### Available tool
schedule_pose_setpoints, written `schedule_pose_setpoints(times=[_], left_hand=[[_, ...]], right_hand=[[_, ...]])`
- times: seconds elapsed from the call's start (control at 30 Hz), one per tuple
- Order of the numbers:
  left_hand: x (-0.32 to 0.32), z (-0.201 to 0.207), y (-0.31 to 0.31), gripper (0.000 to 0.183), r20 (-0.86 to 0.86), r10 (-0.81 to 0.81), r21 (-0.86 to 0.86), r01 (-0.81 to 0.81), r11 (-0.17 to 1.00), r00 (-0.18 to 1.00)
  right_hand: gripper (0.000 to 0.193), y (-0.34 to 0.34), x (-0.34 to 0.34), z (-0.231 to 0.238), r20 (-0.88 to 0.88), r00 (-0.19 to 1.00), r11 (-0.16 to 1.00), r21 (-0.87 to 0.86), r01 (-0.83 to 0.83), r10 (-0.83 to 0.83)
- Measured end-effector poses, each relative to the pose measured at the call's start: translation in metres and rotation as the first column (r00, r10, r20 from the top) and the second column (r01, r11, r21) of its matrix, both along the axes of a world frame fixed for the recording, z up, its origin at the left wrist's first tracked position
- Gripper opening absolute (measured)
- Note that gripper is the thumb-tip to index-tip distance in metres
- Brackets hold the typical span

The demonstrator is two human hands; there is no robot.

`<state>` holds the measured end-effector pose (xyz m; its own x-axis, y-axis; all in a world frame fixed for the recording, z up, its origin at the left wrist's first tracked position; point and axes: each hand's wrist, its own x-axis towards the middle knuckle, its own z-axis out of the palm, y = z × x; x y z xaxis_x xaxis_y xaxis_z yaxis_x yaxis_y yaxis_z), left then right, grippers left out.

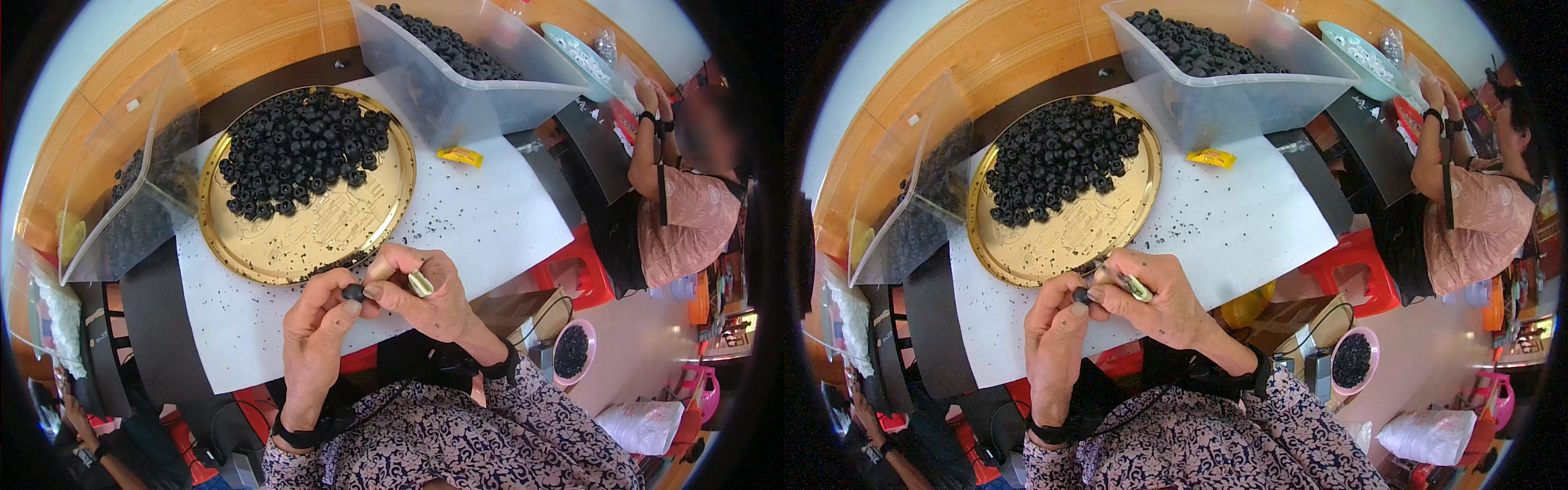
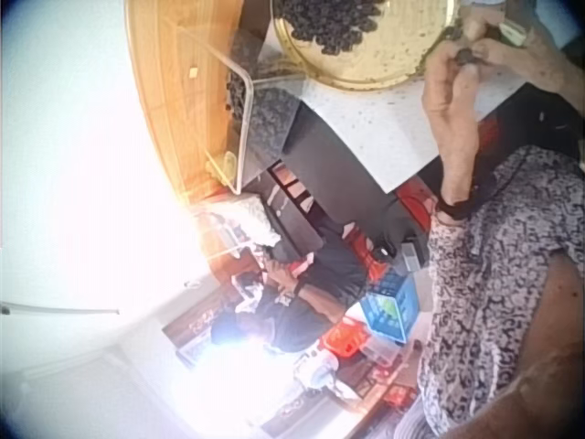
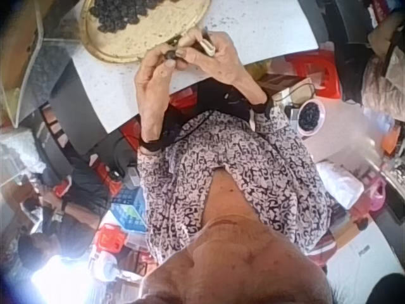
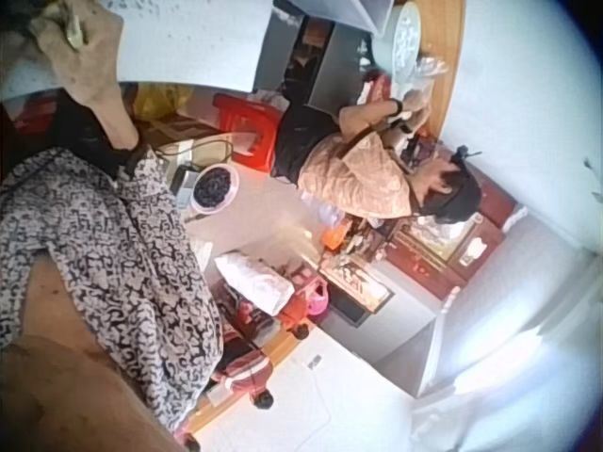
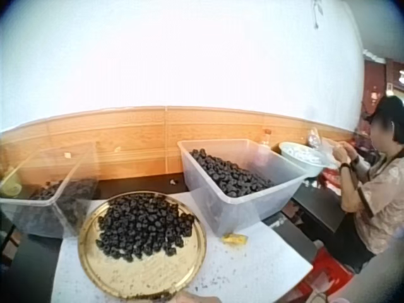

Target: The person is using a small knife to cut or pit dark fruit (possibly olives or dried plums) over a tray.

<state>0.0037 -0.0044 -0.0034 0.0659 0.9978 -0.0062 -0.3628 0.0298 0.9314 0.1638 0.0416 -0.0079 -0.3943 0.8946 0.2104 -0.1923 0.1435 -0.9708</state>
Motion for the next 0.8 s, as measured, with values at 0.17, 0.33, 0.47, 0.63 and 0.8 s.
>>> schedule_pose_setpoints(times=[0.17,0.33,0.47,0.63,0.8], left_hand=[[-0.006,0.0,-0.003,0.021,0.152,-0.041,0.002,0.041,0.999,0.988],[-0.013,-0.003,-0.011,0.023,0.205,0.013,0.012,-0.016,1.0,0.979],[-0.019,0.0,-0.016,0.024,0.172,0.048,0.026,-0.053,0.998,0.984],[-0.028,0.0,-0.023,0.023,0.204,0.022,-0.015,-0.019,1.0,0.979],[-0.03,-0.002,-0.025,0.022,0.225,0.024,-0.02,-0.02,1.0,0.974]], right_hand=[[0.016,-0.001,-0.006,0.001,0.199,0.976,0.968,0.246,0.04,-0.09],[0.018,-0.004,-0.012,0.0,0.375,0.912,0.905,0.425,-0.011,-0.165],[0.021,-0.008,-0.017,0.002,0.547,0.809,0.857,0.503,-0.112,-0.216],[0.021,-0.009,-0.02,0.007,0.589,0.771,0.838,0.527,-0.141,-0.24],[0.021,-0.012,-0.021,0.006,0.666,0.698,0.827,0.528,-0.192,-0.263]])
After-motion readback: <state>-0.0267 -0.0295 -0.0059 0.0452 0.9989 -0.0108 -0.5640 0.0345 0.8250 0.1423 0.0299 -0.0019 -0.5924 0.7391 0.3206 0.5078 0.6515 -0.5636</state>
